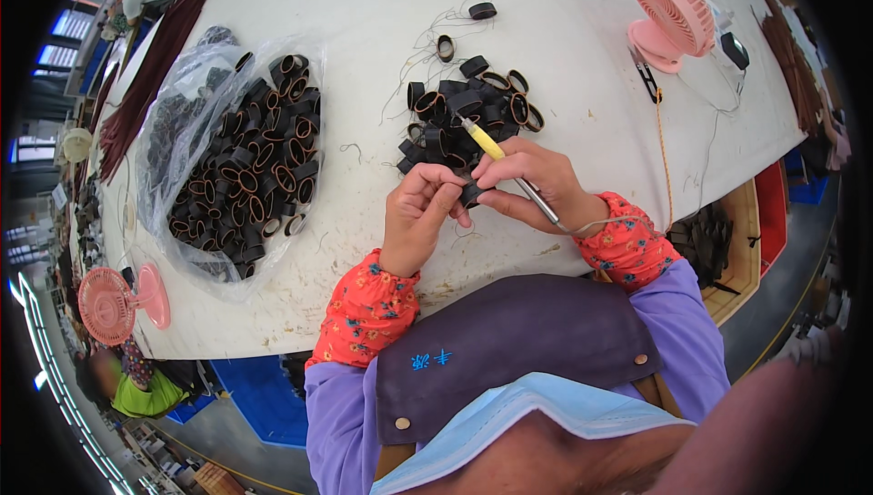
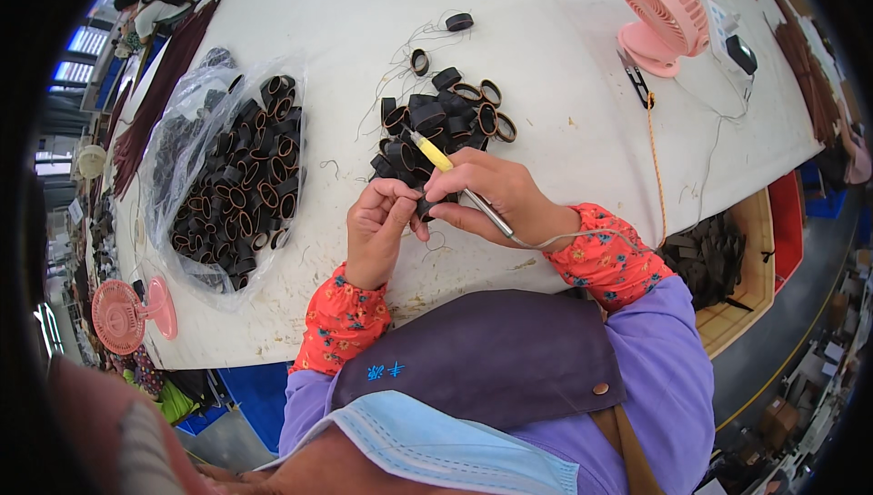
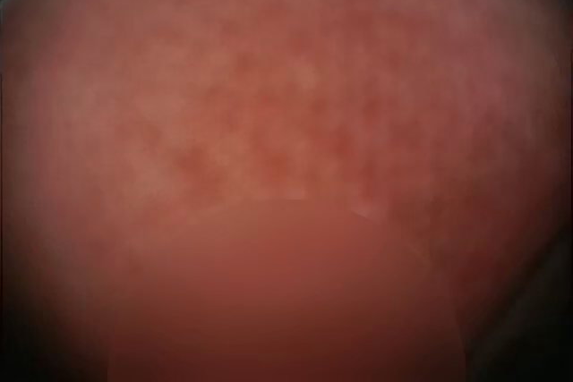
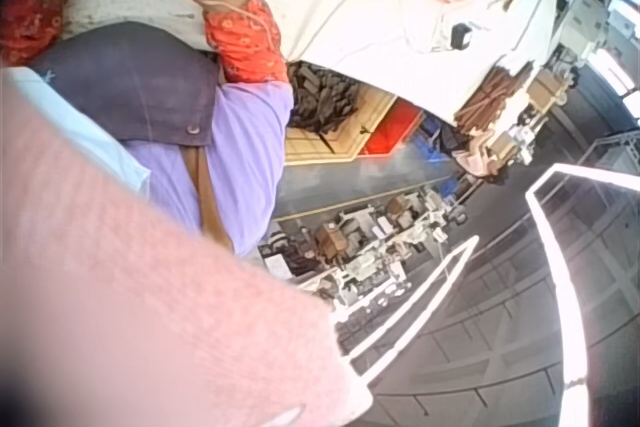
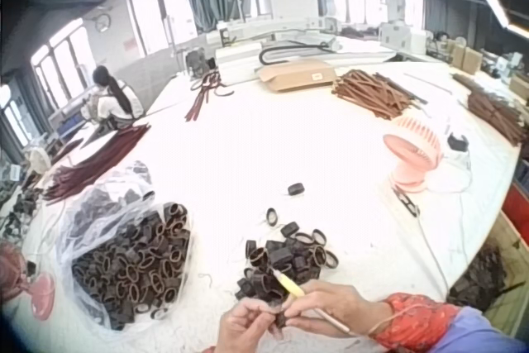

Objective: Applying a yellow finish or adhesive to the edges of small black leather loops using a precision applicator pen.

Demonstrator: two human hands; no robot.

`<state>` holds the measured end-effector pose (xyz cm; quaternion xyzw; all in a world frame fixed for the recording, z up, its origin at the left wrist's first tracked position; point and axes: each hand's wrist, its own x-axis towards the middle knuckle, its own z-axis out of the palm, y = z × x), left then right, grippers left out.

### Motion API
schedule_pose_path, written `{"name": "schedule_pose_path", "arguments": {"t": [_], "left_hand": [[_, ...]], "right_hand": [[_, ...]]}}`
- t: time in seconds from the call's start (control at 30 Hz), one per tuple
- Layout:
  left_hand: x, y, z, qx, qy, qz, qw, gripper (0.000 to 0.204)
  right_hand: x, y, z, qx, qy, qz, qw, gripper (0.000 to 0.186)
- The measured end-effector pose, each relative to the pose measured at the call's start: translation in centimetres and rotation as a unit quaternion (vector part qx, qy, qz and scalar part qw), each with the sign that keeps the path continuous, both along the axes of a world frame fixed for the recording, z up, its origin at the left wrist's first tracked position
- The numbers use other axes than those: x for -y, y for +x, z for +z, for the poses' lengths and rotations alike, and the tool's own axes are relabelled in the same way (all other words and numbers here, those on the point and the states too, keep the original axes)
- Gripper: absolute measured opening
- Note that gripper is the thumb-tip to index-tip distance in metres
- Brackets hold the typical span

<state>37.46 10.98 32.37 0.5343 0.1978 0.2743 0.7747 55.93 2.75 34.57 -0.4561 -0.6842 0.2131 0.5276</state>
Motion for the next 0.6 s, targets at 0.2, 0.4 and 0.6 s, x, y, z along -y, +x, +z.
{"name": "schedule_pose_path", "arguments": {"t": [0.2,0.4,0.6], "left_hand": [[0.32,0.04,0.10,-0.042,0.081,0.063,0.994,0.005],[0.46,0.37,-0.51,-0.037,0.145,0.098,0.984,0.004],[0.48,0.41,-0.44,-0.049,0.165,0.104,0.979,0.004]], "right_hand": [[0.28,-0.58,0.47,-0.071,-0.063,-0.025,0.995,0.018],[0.90,0.38,0.14,-0.327,-0.128,0.096,0.931,0.023],[0.93,0.15,0.47,-0.314,-0.174,0.102,0.928,0.024]]}}
